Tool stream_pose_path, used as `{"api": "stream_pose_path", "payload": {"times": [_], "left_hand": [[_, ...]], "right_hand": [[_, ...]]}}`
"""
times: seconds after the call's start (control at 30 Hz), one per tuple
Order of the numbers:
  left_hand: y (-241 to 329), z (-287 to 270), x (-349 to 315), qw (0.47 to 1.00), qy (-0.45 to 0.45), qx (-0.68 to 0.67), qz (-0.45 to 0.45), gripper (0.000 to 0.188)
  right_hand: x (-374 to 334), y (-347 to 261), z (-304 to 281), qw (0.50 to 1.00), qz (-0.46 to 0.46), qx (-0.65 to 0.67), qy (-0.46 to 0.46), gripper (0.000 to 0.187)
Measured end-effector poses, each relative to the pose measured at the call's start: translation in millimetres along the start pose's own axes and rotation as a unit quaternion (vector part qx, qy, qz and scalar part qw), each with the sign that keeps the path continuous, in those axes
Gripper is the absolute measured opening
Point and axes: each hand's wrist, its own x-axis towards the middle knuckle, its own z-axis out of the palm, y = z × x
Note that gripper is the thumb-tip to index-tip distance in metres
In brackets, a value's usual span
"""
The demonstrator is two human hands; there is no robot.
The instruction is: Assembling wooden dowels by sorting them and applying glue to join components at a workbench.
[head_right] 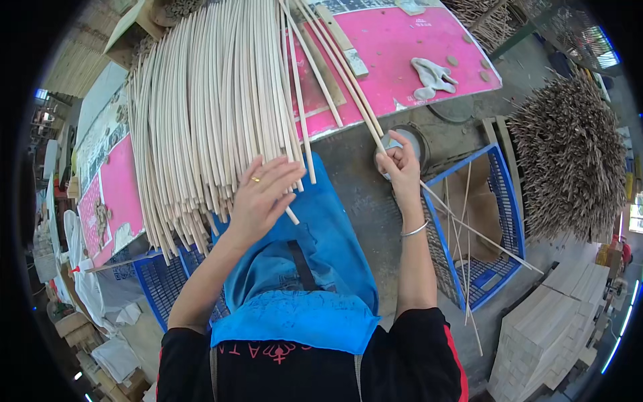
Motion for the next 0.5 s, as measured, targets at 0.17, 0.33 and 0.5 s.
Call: {"api": "stream_pose_path", "payload": {"times": [0.17, 0.33, 0.5], "left_hand": [[5, 21, 37, 0.995, -0.057, 0.079, 0.035, 0.047], [-33, 21, 76, 0.974, -0.097, 0.194, 0.06, 0.045], [-52, 9, 75, 0.981, -0.086, 0.171, 0.037, 0.04]], "right_hand": [[21, -7, 9, 0.999, 0.001, 0.034, 0.033, 0.045], [34, -6, 21, 0.997, 0.001, 0.049, 0.061, 0.036], [25, -6, 31, 0.986, -0.019, 0.054, 0.155, 0.026]]}}
